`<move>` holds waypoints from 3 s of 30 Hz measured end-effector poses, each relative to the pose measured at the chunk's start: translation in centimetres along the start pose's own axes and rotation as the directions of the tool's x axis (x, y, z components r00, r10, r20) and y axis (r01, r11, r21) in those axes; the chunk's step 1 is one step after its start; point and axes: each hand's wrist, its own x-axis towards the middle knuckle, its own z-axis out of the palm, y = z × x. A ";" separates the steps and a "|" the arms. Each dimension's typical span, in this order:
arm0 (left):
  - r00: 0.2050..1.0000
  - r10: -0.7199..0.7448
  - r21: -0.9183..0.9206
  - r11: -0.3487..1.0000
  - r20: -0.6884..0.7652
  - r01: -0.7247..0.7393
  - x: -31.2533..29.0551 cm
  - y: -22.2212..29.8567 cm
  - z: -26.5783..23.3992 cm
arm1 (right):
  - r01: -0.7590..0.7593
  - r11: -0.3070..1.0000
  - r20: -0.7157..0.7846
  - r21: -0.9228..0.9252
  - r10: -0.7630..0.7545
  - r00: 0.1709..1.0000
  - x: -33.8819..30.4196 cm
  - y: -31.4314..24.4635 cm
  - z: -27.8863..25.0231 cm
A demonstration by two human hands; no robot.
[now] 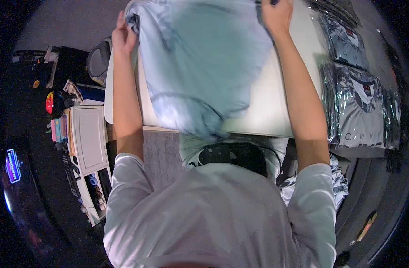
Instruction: The recorder is folding several grey t-shirts on a white folding table.
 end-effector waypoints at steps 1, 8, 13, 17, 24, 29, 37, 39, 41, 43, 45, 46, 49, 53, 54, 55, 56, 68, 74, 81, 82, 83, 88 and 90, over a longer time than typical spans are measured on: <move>1.000 0.002 0.005 1.000 -0.002 -0.002 -0.1 0.2 0.0 | -0.002 1.000 0.001 0.005 0.002 1.000 0.0 0.1 0.3; 0.868 0.405 0.904 0.185 0.287 -0.385 -3.5 -1.0 4.6 | 0.055 0.985 0.175 -0.162 -0.026 0.984 -0.9 -1.2 -0.2; 0.873 -0.331 0.933 0.081 0.358 -0.351 -8.0 -3.5 12.7 | 0.237 0.922 0.393 -0.306 -0.104 0.914 -1.6 4.5 -0.2; 0.661 -0.453 0.627 -0.249 0.598 -0.738 -11.7 -4.9 12.2 | 0.308 0.841 0.493 -0.445 -0.058 0.868 -2.2 3.4 0.1; 0.857 -0.362 0.928 0.211 0.367 -0.309 -6.9 -3.4 9.9 | 0.152 0.937 0.296 -0.315 -0.055 0.954 -0.5 4.2 -0.7; 0.764 0.472 0.898 -0.259 0.439 -0.355 -4.3 0.7 5.3 | 0.297 0.876 0.120 -0.381 -0.272 0.955 -0.7 -1.0 -0.4; 0.610 0.584 0.806 -0.139 0.536 -0.575 -8.7 -2.0 13.6 | 0.002 0.969 0.529 -0.249 0.134 0.838 -3.1 -3.3 0.9; 0.614 0.361 0.643 0.052 0.701 -0.764 -10.1 -3.7 15.7 | 0.008 0.978 0.522 -0.210 0.106 0.847 -3.5 -3.2 1.3; 0.812 -0.047 0.788 0.279 0.582 -0.549 -11.8 -6.0 17.3 | 0.060 0.979 0.525 -0.195 0.053 0.849 -3.6 -2.7 1.7; 0.809 -0.022 0.805 0.115 0.588 -0.582 -11.6 -8.2 17.0 | 0.097 0.994 0.479 -0.056 -0.059 0.876 -3.6 -1.9 2.0; 0.800 0.000 0.799 -0.052 0.600 -0.599 -10.8 -9.8 15.7 | 0.253 0.955 0.430 -0.156 -0.165 0.888 -3.1 -0.6 1.8; 0.809 -0.004 0.804 -0.108 0.588 -0.585 -10.1 -10.0 14.7 | 0.395 0.882 0.390 -0.256 -0.279 0.877 -2.8 0.0 1.6; 0.839 -0.096 0.829 -0.130 0.536 -0.544 -8.6 -8.8 12.9 | 0.332 0.875 0.498 -0.352 -0.125 0.858 -2.0 0.8 0.3; 0.787 -0.203 0.806 0.023 0.583 -0.591 -7.7 -7.6 11.8 | 0.274 0.843 0.509 -0.462 -0.001 0.861 -1.6 2.2 -0.8; 0.751 -0.239 0.767 -0.037 0.615 -0.640 -7.1 -6.9 10.9 | 0.275 0.843 0.509 -0.462 -0.002 0.861 -1.6 1.7 -0.9; 0.713 -0.278 0.721 -0.093 0.643 -0.686 -6.4 -6.1 9.9 | 0.227 0.833 0.505 -0.505 0.072 0.860 -1.5 1.3 -1.0; 0.742 -0.239 0.738 -0.126 0.626 -0.663 -5.9 -5.4 9.2 | 0.176 0.814 0.493 -0.554 0.150 0.857 -1.5 1.0 -1.2; 0.802 0.379 0.859 -0.417 0.462 -0.298 -5.0 1.5 6.8 | 0.256 0.895 0.679 -0.364 0.067 0.731 -2.6 -2.5 -0.9; 0.909 -0.256 0.943 0.121 0.330 -0.309 -10.6 -4.2 16.2 | 0.256 0.937 0.960 -0.239 0.188 0.206 -4.4 -9.9 0.1; 0.872 -0.236 0.895 0.239 0.429 -0.376 -9.7 -6.1 13.8 | -0.932 0.323 0.924 0.165 0.280 0.261 -2.5 -5.5 -0.7; 0.813 -0.186 0.824 0.274 0.551 -0.496 -9.5 -6.3 13.7 | -0.931 0.326 0.923 0.165 0.283 0.262 -1.4 -3.4 -0.7; 0.809 -0.188 0.820 0.281 0.557 -0.499 -9.4 -6.8 13.8 | -0.944 0.168 0.897 0.284 0.303 0.323 -0.1 -0.2 -0.7; 0.813 -0.198 0.835 0.079 0.548 -0.544 -7.5 -8.0 11.8 | -0.851 -0.038 0.743 0.523 0.509 0.434 0.8 3.6 -0.8; 0.873 -0.050 0.869 0.129 0.486 -0.477 -7.2 -8.1 12.4 | -0.805 -0.044 0.691 0.592 0.542 0.478 0.9 3.7 -1.2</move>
